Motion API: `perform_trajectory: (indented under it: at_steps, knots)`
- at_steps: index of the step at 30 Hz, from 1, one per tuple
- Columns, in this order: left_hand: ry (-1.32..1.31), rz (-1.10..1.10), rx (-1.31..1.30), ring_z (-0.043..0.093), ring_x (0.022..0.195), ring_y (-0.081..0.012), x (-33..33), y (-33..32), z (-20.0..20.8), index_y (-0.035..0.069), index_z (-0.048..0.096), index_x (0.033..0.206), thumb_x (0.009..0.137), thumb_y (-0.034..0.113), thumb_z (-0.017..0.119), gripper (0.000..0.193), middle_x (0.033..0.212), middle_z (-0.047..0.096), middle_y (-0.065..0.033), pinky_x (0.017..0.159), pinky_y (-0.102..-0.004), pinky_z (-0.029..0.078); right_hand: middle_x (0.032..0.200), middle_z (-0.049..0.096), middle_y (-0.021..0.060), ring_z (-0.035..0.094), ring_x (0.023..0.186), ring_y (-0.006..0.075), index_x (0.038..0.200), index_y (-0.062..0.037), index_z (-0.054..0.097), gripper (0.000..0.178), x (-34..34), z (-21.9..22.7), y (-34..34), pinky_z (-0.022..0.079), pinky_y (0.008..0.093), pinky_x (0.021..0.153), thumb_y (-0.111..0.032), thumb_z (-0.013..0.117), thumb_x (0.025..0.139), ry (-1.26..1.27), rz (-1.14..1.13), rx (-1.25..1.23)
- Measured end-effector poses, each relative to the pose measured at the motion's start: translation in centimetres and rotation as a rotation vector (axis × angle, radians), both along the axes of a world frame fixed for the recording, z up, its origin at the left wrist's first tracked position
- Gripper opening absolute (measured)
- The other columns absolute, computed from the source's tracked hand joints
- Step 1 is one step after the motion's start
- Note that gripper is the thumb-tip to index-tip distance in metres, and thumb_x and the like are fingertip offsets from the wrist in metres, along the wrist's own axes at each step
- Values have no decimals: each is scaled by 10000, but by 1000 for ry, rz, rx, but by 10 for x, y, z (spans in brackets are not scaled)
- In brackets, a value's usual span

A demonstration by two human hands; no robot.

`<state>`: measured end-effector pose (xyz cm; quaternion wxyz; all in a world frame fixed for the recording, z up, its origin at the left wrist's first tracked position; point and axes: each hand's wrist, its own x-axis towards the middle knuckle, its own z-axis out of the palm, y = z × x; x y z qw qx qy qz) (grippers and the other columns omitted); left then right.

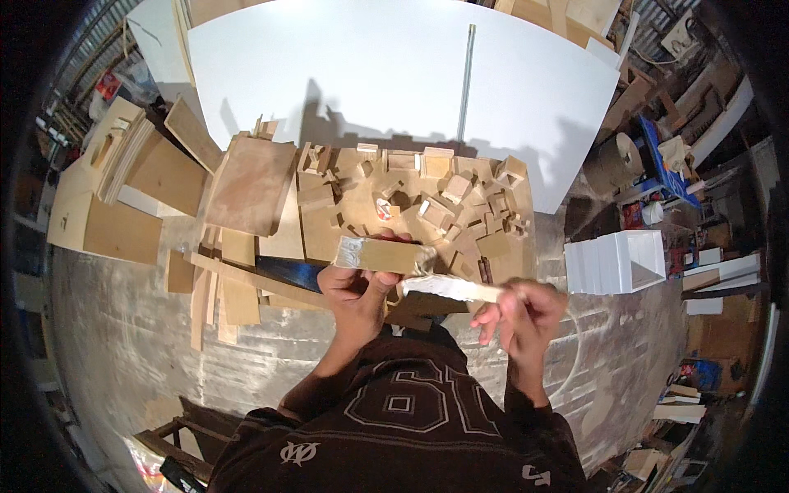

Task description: The person sands small wooden pieces with sandpaper, applies glue to the edges using a brush, and joins them together. The person repeats this process with multiple pieces, assembling them into small structures on a cluttered workbench.

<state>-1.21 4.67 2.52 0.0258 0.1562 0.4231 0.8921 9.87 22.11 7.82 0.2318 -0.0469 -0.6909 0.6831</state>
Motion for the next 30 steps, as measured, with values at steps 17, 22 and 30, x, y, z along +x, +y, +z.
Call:
perform_trajectory:
  at_steps: [17, 22, 30]
  knots:
    - [47, -345, -138, 662, 1099, -231, -8, -12, -2, -48, 717, 1073, 926, 265, 717, 346, 1043, 731, -172, 1058, -380, 448, 536, 572, 80, 489, 354, 110, 792, 59, 637, 191, -33, -10, 43, 550, 306, 435, -77, 653, 925, -157, 48, -374]
    - [13, -342, -134, 667, 1107, -213, -10, -12, -5, -34, 746, 1012, 917, 259, 726, 309, 1012, 746, -155, 1097, -382, 425, 517, 548, 78, 473, 344, 107, 787, 65, 629, 214, -27, -1, 35, 551, 306, 439, -82, 618, 943, -104, 39, -462]
    - [-98, -295, -101, 689, 1003, -261, -8, -12, -8, -75, 628, 1210, 880, 260, 770, 491, 1144, 684, -184, 850, -361, 615, 502, 518, 50, 421, 306, 103, 724, 15, 577, 243, -26, -17, 37, 530, 302, 404, -96, 611, 937, -194, 37, -475]
